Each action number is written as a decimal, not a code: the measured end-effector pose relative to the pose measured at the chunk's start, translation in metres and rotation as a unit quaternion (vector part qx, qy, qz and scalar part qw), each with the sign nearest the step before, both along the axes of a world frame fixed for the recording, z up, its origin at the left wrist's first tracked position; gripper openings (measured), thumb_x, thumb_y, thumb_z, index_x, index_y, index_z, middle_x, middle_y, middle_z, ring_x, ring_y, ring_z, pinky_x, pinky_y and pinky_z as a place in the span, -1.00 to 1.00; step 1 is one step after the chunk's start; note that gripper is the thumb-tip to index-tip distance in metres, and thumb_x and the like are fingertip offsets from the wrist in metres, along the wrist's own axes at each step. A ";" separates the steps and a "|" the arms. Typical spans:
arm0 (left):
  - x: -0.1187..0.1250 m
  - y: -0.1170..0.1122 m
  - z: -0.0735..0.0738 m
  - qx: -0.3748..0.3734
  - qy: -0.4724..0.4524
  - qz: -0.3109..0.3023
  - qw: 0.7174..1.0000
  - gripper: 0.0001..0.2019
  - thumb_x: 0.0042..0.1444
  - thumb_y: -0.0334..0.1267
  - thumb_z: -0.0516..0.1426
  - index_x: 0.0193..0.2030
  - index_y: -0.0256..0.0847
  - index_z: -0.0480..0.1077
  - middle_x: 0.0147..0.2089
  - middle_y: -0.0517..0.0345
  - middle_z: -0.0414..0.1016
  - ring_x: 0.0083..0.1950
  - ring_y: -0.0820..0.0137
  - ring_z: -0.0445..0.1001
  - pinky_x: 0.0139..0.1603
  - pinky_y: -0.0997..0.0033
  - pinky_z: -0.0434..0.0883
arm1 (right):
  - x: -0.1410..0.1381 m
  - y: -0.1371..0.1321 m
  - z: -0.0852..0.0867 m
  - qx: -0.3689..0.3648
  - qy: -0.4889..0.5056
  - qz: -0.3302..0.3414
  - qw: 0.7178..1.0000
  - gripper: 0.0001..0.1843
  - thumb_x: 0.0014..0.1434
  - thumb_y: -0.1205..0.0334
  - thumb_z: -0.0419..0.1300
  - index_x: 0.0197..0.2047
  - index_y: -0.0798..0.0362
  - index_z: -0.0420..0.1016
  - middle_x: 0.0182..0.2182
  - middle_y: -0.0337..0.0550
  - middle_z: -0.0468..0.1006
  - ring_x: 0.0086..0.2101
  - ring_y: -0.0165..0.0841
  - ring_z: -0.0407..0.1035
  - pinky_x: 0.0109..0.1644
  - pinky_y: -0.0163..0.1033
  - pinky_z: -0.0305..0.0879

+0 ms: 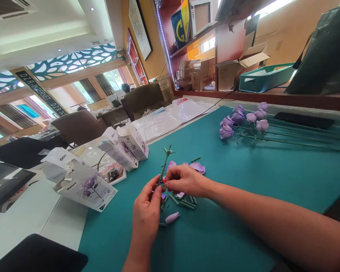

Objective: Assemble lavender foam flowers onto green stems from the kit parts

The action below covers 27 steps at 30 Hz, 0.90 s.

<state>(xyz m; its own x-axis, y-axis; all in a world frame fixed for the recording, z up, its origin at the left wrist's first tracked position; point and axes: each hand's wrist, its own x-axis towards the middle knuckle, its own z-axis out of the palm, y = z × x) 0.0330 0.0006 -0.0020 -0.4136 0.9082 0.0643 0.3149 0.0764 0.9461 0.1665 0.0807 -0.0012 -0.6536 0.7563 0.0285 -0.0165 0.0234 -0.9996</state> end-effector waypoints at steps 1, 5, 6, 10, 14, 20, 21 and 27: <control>0.000 0.000 0.000 0.002 0.005 -0.002 1.000 -0.54 -0.01 -0.05 0.19 0.02 -0.19 0.47 -0.30 0.07 0.56 -0.32 0.32 0.48 -0.41 0.41 0.39 | 0.000 0.000 0.000 -0.007 -0.004 0.001 1.000 -0.93 -0.05 0.37 0.21 -0.50 0.12 0.36 -0.61 -0.34 0.41 -0.56 -0.54 0.30 -0.53 -0.44 0.20; -0.001 -0.004 0.000 0.008 0.031 -0.013 0.999 -0.59 0.02 -0.09 0.17 0.01 -0.14 0.48 -0.23 0.04 0.57 -0.25 0.26 0.50 -0.39 0.39 0.41 | 0.000 0.000 0.000 -0.039 0.012 0.020 0.999 -0.93 -0.04 0.36 0.21 -0.49 0.12 0.37 -0.64 -0.36 0.38 -0.60 -0.55 0.27 -0.55 -0.45 0.18; -0.001 -0.004 0.000 0.010 0.041 -0.016 0.999 -0.60 0.03 -0.10 0.16 0.02 -0.13 0.48 -0.21 0.03 0.56 -0.22 0.25 0.50 -0.38 0.38 0.41 | 0.000 0.000 0.000 -0.048 0.019 0.027 0.998 -0.93 -0.05 0.35 0.21 -0.49 0.12 0.37 -0.65 -0.36 0.38 -0.60 -0.55 0.28 -0.55 -0.45 0.18; -0.002 -0.006 -0.002 0.034 0.082 -0.026 0.996 -0.64 0.07 -0.12 0.13 0.01 -0.10 0.49 -0.21 0.03 0.56 -0.18 0.22 0.49 -0.35 0.36 0.40 | 0.003 0.003 0.000 -0.080 0.032 0.048 0.995 -0.87 -0.06 0.29 0.25 -0.49 0.13 0.37 -0.65 -0.35 0.40 -0.60 -0.55 0.30 -0.54 -0.45 0.20; -0.001 -0.005 -0.004 0.050 0.120 -0.022 0.991 -0.67 0.08 -0.16 0.12 -0.01 -0.05 0.51 -0.28 0.06 0.56 -0.20 0.21 0.49 -0.34 0.35 0.39 | 0.004 0.003 -0.001 -0.087 0.045 0.058 0.994 -0.83 -0.07 0.26 0.27 -0.50 0.13 0.35 -0.62 -0.34 0.43 -0.61 -0.56 0.29 -0.53 -0.44 0.21; 0.002 -0.008 0.001 0.073 0.136 -0.009 0.988 -0.71 0.09 -0.21 0.13 -0.04 -0.04 0.52 -0.23 0.07 0.57 -0.19 0.21 0.50 -0.22 0.29 0.41 | -0.002 -0.002 0.000 -0.085 0.036 0.030 0.995 -0.82 -0.03 0.22 0.27 -0.43 0.13 0.38 -0.58 -0.33 0.45 -0.58 -0.54 0.33 -0.50 -0.43 0.25; 0.003 -0.009 0.003 0.084 0.145 -0.009 0.986 -0.72 0.10 -0.22 0.12 -0.05 -0.04 0.52 -0.21 0.07 0.58 -0.17 0.21 0.50 -0.17 0.28 0.41 | -0.004 -0.004 0.001 -0.082 0.038 0.024 0.996 -0.79 -0.04 0.19 0.29 -0.43 0.13 0.38 -0.58 -0.33 0.45 -0.57 -0.53 0.34 -0.51 -0.43 0.25; 0.007 -0.022 0.005 0.135 0.252 -0.031 0.958 -0.68 0.20 -0.31 0.00 0.03 -0.08 0.46 -0.13 0.04 0.55 -0.11 0.26 0.49 -0.07 0.28 0.38 | -0.015 -0.018 -0.005 -0.131 0.113 0.003 0.985 -0.57 -0.18 -0.01 0.40 -0.44 0.13 0.37 -0.62 -0.36 0.40 -0.61 -0.55 0.29 -0.52 -0.41 0.22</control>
